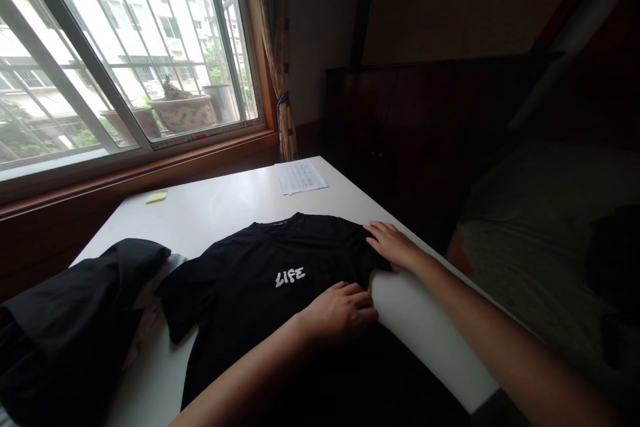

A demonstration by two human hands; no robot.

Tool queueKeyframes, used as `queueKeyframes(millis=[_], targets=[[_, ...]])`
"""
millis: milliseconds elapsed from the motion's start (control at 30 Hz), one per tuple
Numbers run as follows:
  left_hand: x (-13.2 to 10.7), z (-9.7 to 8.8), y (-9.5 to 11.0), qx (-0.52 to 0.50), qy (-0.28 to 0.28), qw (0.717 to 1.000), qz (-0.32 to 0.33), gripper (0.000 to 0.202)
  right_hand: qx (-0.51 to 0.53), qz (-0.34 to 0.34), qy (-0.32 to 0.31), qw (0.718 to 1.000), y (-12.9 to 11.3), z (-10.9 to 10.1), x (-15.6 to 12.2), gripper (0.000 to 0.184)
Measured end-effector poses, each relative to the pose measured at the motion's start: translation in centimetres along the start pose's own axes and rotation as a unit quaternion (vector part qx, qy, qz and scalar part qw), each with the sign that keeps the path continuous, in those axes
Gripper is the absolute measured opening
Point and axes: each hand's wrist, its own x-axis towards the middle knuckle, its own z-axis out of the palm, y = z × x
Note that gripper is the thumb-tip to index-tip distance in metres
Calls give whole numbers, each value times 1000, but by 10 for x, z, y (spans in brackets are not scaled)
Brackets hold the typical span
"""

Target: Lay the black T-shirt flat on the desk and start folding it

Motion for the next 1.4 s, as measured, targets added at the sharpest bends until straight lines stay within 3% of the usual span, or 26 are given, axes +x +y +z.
queueKeyframes(millis=[100,200,333,467,733,833,933,1033,1133,1233,1400], targets=[[-2,1,0,-2,4,1000,3,12,-8,86,38,996,6,-2,7,40],[-3,0,0,1,4,1000,2,13,22,160,5,987,14,-7,17,32],[-2,-2,1,1,11,1000,0,15,37,164,-42,985,22,-16,32,17],[1,3,2,-7,31,999,-13,17,-10,168,-19,986,19,-22,40,13],[4,17,-1,-63,66,995,-43,35,-112,167,40,979,-22,-22,29,24],[1,13,-22,-32,75,990,-117,42,-147,129,81,977,-43,-25,24,36],[-9,11,-58,38,69,969,-234,45,-149,52,105,982,-69,-22,21,42],[-28,9,-99,91,27,923,-374,49,-88,-22,67,994,-97,-5,19,46],[-55,5,-133,102,12,887,-451,53,-48,-63,12,997,-116,19,18,48],[-79,1,-153,100,-4,866,-489,57,-37,-40,-14,998,-119,34,16,55],[-95,-3,-163,90,-30,854,-512,62,-33,27,-46,998,-95,36,16,68]])
